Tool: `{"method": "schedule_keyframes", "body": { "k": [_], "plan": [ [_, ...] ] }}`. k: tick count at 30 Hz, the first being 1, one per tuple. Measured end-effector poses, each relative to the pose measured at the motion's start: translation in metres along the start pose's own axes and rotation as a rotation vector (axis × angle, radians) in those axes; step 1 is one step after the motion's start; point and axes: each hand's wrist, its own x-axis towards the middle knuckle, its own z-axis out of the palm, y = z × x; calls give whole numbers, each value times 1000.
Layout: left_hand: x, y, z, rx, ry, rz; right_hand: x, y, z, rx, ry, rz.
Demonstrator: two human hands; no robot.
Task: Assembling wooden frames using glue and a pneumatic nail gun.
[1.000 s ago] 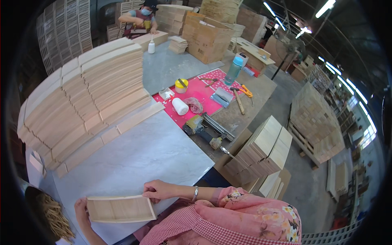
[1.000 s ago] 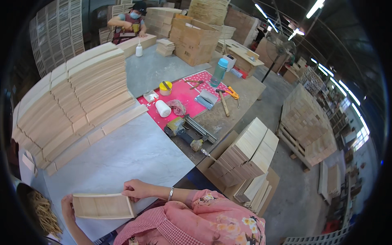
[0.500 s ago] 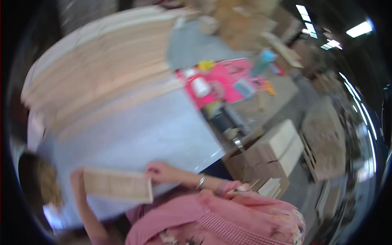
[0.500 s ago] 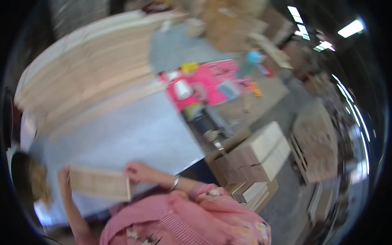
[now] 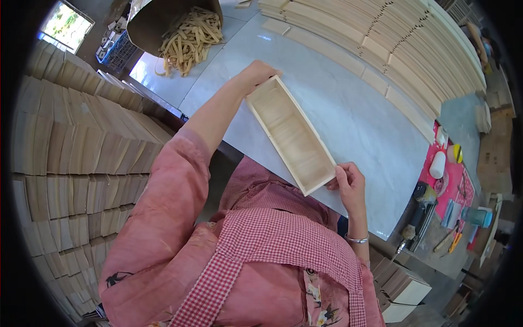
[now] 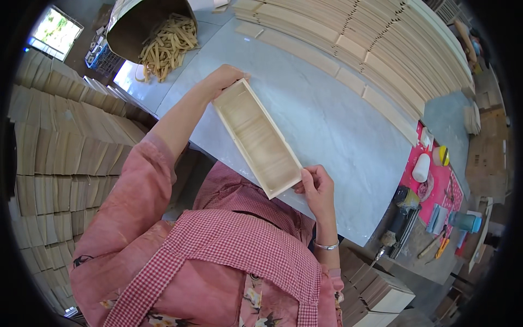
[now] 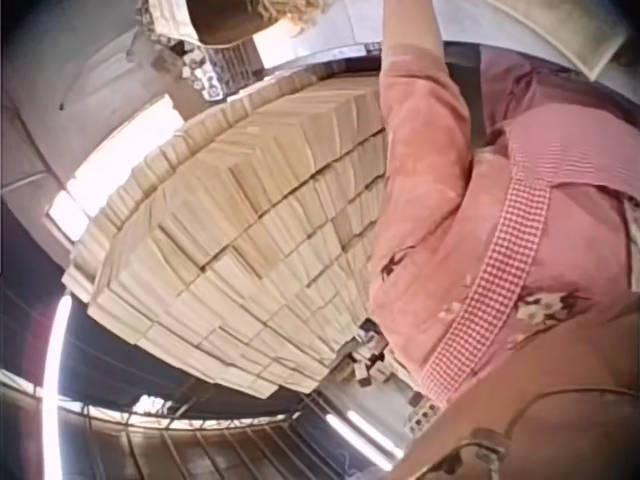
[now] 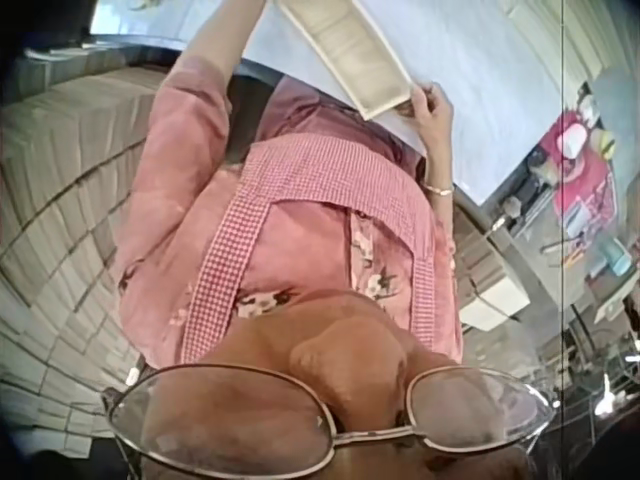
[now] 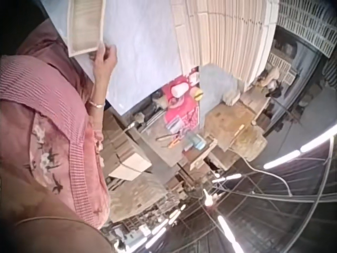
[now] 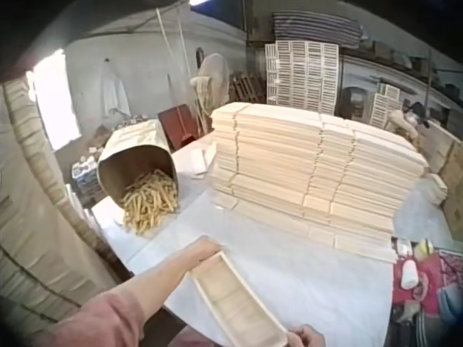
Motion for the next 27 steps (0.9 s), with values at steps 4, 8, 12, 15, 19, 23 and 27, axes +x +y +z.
{"method": "schedule_keyframes", "body": {
  "k": [4,8,12,15,19,23,27],
  "plan": [
    [4,0,3,12,5,50,-1,-1,0,3,17,5],
    [-9,-1,1,-84,135,215,-2,-4,0,33,16,26],
    [-73,-6,28,235,472,903,-3,1,7,-29,84,-18],
    [-149,-35,61,691,246,1047,2,0,27,31,73,-18],
    [-202,-87,72,1208,95,980,12,-1,52,56,32,-94],
    [-190,-117,97,1225,238,962,5,29,38,-86,146,-189],
    [-217,-85,74,1056,434,1013,1,47,32,-15,114,-267]
  ]
}}
